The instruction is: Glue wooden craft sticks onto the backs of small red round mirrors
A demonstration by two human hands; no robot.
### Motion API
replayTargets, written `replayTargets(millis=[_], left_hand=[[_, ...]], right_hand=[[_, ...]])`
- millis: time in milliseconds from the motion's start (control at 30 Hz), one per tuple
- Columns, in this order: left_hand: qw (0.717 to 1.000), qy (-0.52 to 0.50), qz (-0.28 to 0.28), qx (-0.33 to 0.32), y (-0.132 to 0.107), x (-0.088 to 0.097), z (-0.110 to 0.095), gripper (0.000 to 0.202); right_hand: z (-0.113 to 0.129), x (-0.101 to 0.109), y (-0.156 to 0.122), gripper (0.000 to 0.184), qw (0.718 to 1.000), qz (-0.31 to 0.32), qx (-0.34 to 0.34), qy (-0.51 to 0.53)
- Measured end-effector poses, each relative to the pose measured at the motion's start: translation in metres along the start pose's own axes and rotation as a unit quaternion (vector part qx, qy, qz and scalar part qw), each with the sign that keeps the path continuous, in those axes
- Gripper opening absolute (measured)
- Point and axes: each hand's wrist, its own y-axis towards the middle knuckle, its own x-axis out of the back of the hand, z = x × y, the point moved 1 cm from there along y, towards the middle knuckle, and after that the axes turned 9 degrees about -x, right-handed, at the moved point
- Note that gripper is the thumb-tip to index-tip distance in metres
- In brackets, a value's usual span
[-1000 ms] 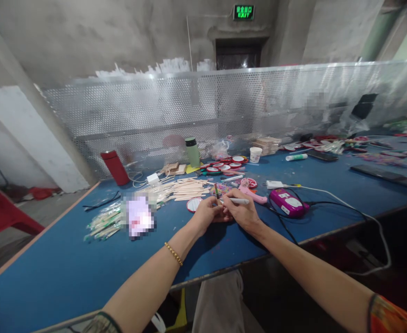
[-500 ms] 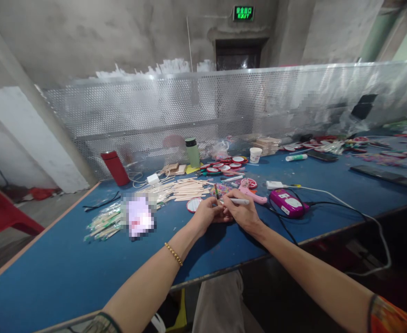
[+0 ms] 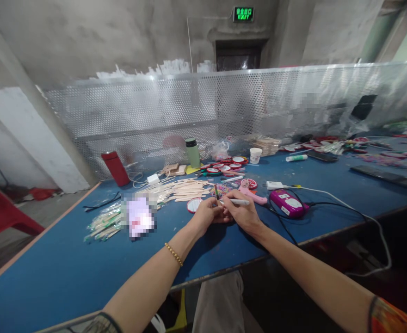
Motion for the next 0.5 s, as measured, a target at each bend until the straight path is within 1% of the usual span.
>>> replayTargets(millis=[133,267,500], left_hand=[[1.0,0.004,-0.004,0.0,0.0002,-0.0003,0.0004,0.021],[1.0,0.002,-0.007,0.006,0.0009,-0.0004,0.0006,0.026],[1.0,0.001,-0.002,-0.003,0.0006,0.0001,0.0007,0.032]], right_hand=[[-0.0001,0.0,-0.0017,0.022,1.0,0.014,-0.007,-0.001],[-0.002,-0.0007,-0.0021,0.023,1.0,0.022,-0.012,-0.003],[0.0023,-0.0005,-0.0011,0.022,1.0,0.02,0.012,-0.011]])
